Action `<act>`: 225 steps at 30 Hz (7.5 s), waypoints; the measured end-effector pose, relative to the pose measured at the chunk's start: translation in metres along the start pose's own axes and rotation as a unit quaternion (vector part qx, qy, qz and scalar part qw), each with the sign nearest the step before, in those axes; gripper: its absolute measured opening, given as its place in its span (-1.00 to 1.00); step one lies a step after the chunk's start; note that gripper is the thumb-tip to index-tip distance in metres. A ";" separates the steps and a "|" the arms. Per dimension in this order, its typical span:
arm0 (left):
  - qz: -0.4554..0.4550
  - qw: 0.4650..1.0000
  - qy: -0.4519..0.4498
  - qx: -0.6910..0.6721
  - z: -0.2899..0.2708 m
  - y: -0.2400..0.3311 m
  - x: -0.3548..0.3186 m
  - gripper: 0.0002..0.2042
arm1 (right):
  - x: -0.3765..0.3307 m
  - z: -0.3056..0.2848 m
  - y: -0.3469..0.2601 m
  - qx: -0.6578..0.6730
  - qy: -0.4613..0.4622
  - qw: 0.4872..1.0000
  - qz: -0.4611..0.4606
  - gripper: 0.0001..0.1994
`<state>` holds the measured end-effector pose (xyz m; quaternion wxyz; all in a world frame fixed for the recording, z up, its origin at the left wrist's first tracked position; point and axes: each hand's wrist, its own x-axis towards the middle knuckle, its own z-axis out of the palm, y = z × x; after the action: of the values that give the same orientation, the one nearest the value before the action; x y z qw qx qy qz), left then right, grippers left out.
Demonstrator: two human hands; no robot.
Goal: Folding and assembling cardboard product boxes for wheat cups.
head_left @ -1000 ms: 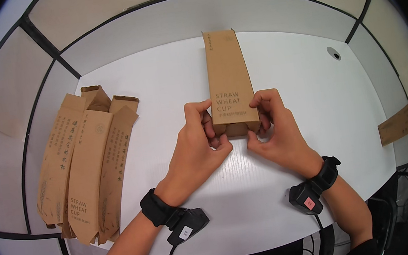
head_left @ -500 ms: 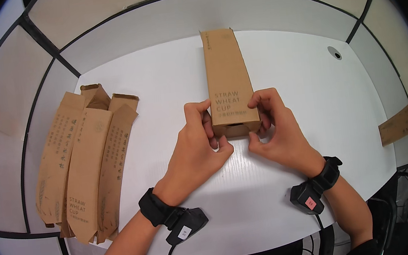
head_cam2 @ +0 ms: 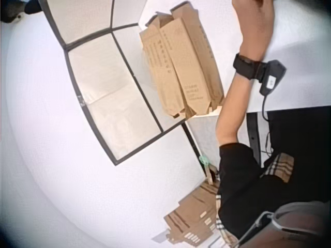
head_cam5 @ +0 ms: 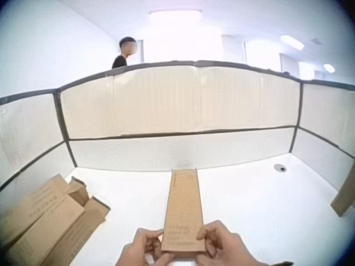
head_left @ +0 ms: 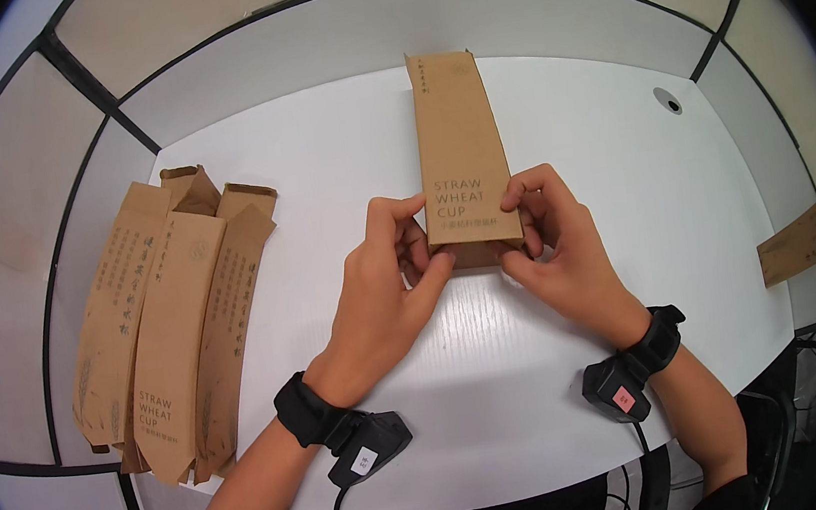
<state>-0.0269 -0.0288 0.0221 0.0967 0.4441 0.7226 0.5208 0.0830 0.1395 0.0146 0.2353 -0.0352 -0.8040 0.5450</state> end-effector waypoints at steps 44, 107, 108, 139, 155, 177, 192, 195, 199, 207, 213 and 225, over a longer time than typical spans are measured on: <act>0.050 0.998 -0.002 0.040 -0.001 0.001 0.001 -0.40 | 0.000 -0.001 -0.005 -0.069 -0.031 0.996 -0.050 -0.43; 0.153 0.988 0.025 -0.025 -0.006 0.000 0.016 -0.75 | 0.012 -0.012 0.003 0.002 0.022 0.981 -0.194 -0.74; 0.146 0.989 0.027 -0.018 -0.006 0.000 0.015 -0.75 | 0.011 -0.012 0.005 0.011 0.027 0.980 -0.197 -0.74; 0.101 0.988 -0.111 0.024 -0.018 0.068 -0.008 -0.88 | -0.010 -0.011 -0.008 -0.132 0.045 0.987 -0.078 -0.52; 0.239 0.931 -0.214 -0.173 -0.011 0.091 -0.044 -0.62 | -0.010 0.000 -0.011 -0.078 0.022 0.994 -0.067 -0.44; -0.007 0.996 -0.062 -0.066 0.003 0.020 -0.021 -0.29 | -0.004 -0.017 -0.029 0.204 -0.055 0.977 0.021 -0.34; -0.003 0.990 -0.129 -0.059 -0.002 0.035 -0.019 -0.72 | -0.029 -0.173 0.043 -0.037 0.410 0.911 0.036 -0.22; 0.030 0.992 -0.126 -0.006 0.000 0.026 -0.018 -0.71 | -0.062 -0.230 0.067 -0.112 0.516 0.849 0.025 -0.22; 0.010 0.991 -0.134 0.003 -0.001 0.030 -0.018 -0.71 | -0.090 -0.272 0.086 -0.243 0.583 0.774 0.026 -0.11; 0.027 0.991 -0.130 0.006 -0.001 0.028 -0.018 -0.74 | -0.071 -0.199 0.052 -0.266 0.537 0.783 0.166 -0.28; 0.000 0.990 -0.140 -0.035 -0.007 0.029 -0.022 -0.74 | -0.032 -0.239 0.087 -0.450 0.454 0.769 0.000 -0.48; -0.067 0.842 0.031 0.535 -0.105 0.060 -0.052 -0.38 | -0.057 -0.303 0.138 -0.286 0.562 0.755 0.182 -0.40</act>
<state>-0.0271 -0.1332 0.1015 -0.1432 0.3608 0.9197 0.0594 0.2325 0.4377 -0.0383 0.5198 -0.5464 -0.6242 0.2039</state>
